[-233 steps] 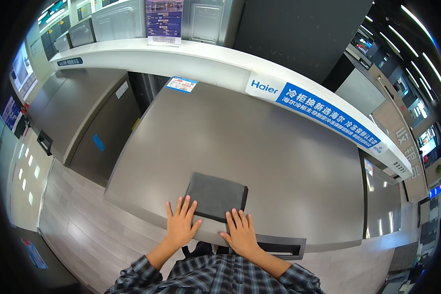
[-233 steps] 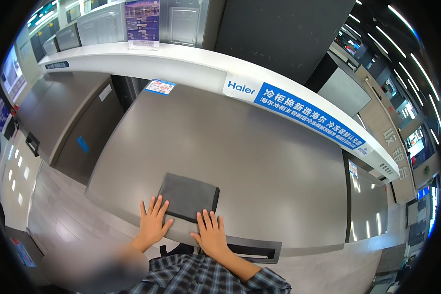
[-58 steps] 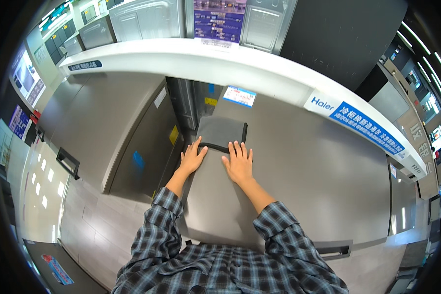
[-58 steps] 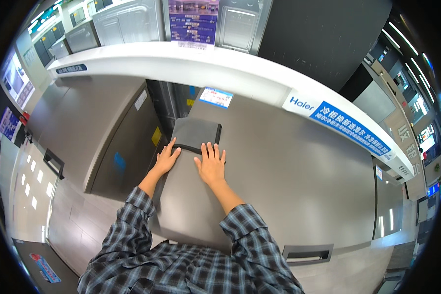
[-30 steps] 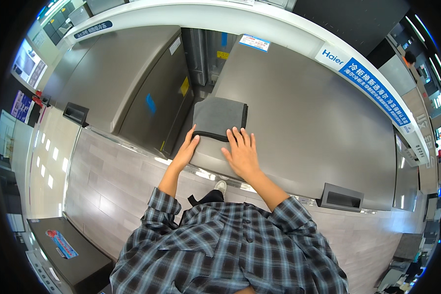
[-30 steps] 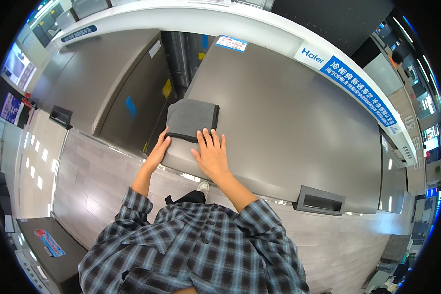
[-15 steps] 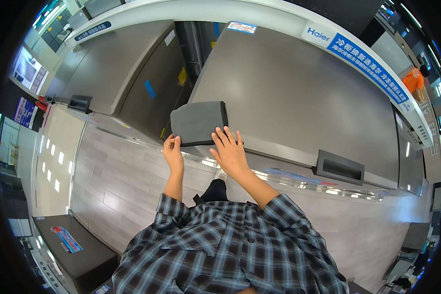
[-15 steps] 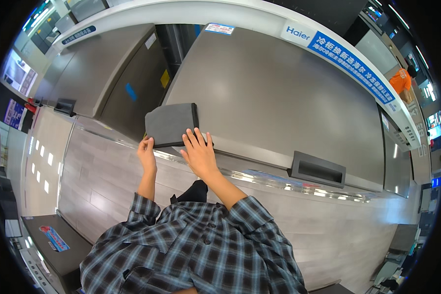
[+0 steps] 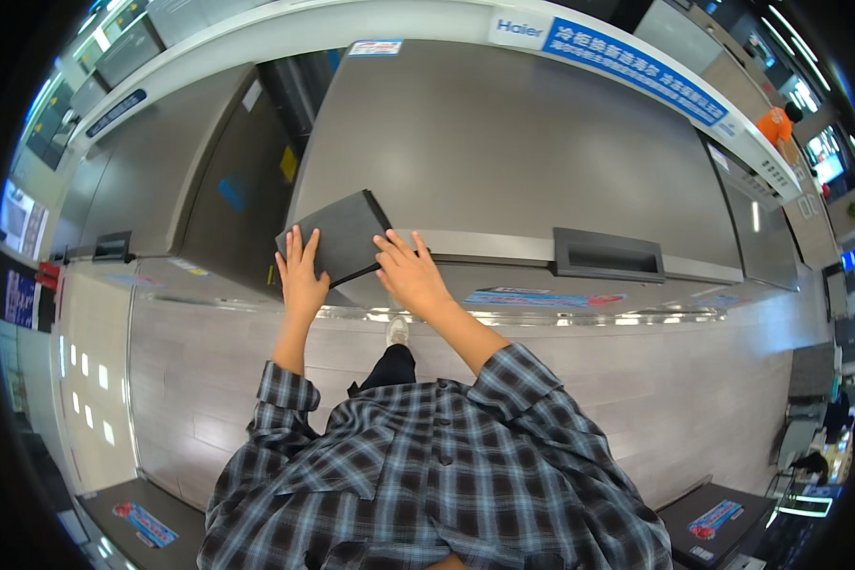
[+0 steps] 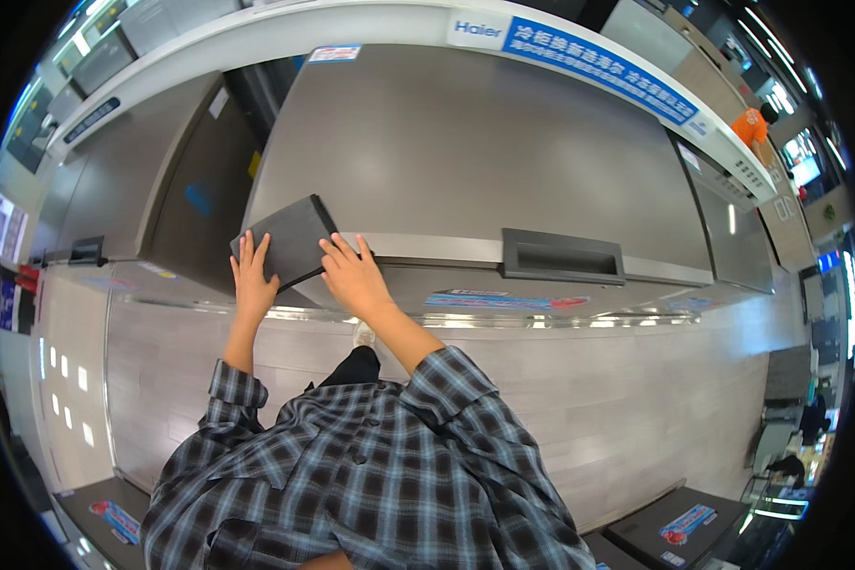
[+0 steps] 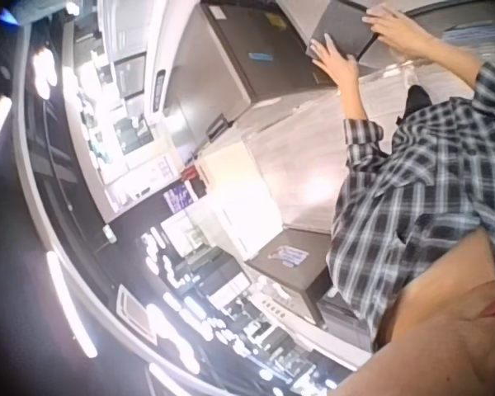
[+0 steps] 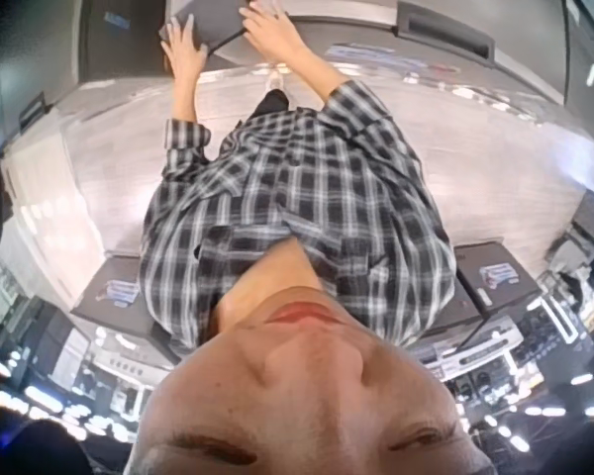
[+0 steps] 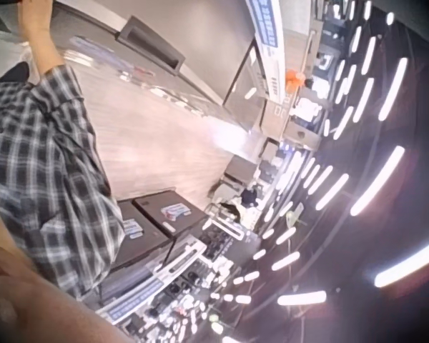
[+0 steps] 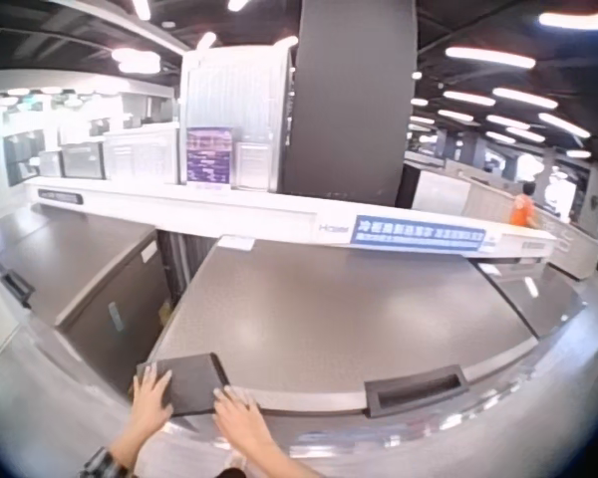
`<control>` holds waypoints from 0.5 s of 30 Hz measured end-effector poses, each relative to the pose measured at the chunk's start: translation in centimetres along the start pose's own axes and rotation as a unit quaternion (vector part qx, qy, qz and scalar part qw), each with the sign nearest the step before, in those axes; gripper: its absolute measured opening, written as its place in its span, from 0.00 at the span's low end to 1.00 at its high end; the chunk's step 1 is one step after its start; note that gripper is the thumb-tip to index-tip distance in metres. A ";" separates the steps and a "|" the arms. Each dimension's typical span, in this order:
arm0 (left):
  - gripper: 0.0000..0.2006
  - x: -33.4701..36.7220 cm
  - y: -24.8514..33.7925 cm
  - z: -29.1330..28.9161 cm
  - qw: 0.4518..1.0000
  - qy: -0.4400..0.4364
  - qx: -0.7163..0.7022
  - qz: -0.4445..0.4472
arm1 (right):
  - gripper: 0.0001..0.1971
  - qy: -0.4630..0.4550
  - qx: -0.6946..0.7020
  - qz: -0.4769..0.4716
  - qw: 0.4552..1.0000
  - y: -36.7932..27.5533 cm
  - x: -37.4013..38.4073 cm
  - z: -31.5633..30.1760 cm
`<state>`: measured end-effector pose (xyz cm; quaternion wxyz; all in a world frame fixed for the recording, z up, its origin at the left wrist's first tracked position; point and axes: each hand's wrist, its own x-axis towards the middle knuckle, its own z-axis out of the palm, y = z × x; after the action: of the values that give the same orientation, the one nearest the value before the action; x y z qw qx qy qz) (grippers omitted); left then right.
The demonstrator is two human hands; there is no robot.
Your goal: The person uses a small gray cloth to wipe the top surfaces of several chest freezers in an appliance store. They move from one unit to the next, rubbing the cloth across the lids in a repetitive motion.
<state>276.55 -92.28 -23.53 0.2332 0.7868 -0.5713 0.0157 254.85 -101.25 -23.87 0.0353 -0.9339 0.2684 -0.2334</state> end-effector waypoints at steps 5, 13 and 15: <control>0.40 -0.5 1.0 1.2 0.999 0.033 -0.024 0.014 | 0.12 0.002 -0.027 0.031 0.999 0.2 -1.0 -1.0; 0.28 -1.0 3.8 0.7 0.993 0.042 -0.106 0.032 | 0.18 0.003 -0.077 0.086 0.993 0.8 -2.4 -1.9; 0.27 -1.3 4.0 0.3 0.987 0.017 -0.156 0.017 | 0.21 0.002 -0.084 0.111 0.990 -0.1 -2.2 -2.8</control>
<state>272.38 -92.18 -22.78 0.3625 0.7304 -0.5761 -0.0568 252.01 -99.92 -22.31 -0.0184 -0.8975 0.3893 -0.2065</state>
